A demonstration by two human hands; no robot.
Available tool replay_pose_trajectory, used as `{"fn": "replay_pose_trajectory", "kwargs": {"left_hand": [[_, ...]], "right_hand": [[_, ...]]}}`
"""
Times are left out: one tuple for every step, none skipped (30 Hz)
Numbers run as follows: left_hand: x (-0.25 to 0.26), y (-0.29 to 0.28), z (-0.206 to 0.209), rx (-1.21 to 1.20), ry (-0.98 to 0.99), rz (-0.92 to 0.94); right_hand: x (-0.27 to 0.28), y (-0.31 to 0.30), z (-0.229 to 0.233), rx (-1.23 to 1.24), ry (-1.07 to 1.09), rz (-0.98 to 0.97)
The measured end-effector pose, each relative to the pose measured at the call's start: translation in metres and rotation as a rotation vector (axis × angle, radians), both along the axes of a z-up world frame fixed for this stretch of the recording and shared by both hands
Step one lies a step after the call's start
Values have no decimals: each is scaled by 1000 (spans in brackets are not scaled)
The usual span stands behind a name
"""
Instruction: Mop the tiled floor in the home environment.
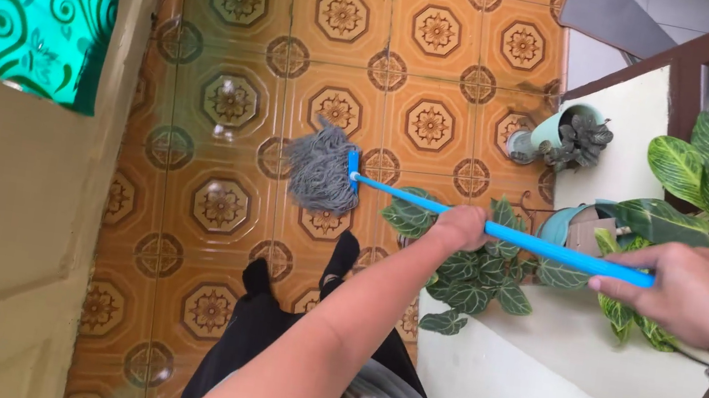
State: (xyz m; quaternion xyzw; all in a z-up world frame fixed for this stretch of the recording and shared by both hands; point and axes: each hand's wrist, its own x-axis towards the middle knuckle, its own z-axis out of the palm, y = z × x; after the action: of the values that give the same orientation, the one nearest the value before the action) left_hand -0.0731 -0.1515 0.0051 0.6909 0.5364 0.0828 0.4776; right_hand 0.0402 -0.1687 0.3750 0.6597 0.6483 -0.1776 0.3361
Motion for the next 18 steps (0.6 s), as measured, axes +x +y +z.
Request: {"fn": "replay_pose_trajectory", "kwargs": {"left_hand": [[-6, -8, 5, -7, -3, 8], [-17, -9, 10, -6, -17, 49], [-29, -9, 15, -4, -32, 90], [-48, -17, 14, -1, -22, 102], [-67, -26, 13, 3, -5, 119], [-81, -46, 12, -9, 7, 129], [-107, -64, 6, -22, 11, 135], [-133, -75, 1, -21, 42, 183], [-159, -87, -5, -20, 73, 231], [-187, -101, -18, -26, 73, 243], [-215, -115, -30, -40, 150, 278], [-246, -131, -44, -55, 232, 317], [-275, -149, -66, -62, 237, 333], [-306, -167, -87, -121, 338, 372], [-337, -187, -108, -182, 439, 410], [-351, -196, -94, -186, 444, 425], [-365, -205, -79, -177, 425, 440], [-375, -214, -65, -168, 403, 453]], "right_hand": [[-1, -4, -1, -7, -3, 8], [-7, -4, -3, -12, 12, 10], [-14, -3, -4, -17, 27, 12], [-19, -2, -12, -14, 37, 24], [-24, -2, -20, -17, 91, 40], [-27, -9, -28, -37, 138, 50], [-52, -14, -33, -50, 142, 55], [-76, -17, -37, -91, 242, 19], [-100, -20, -41, -134, 341, -18], [-115, -23, -64, -141, 340, -8], [-130, -27, -87, -217, 451, 34], [-146, -30, -112, -294, 566, 81], [-167, -42, -139, -304, 568, 96], [-188, -54, -167, -327, 618, 134], [-209, -67, -194, -351, 668, 171], [-228, -76, -187, -358, 672, 186], [-245, -85, -180, -392, 651, 118], [-260, -94, -172, -425, 625, 47]]}}
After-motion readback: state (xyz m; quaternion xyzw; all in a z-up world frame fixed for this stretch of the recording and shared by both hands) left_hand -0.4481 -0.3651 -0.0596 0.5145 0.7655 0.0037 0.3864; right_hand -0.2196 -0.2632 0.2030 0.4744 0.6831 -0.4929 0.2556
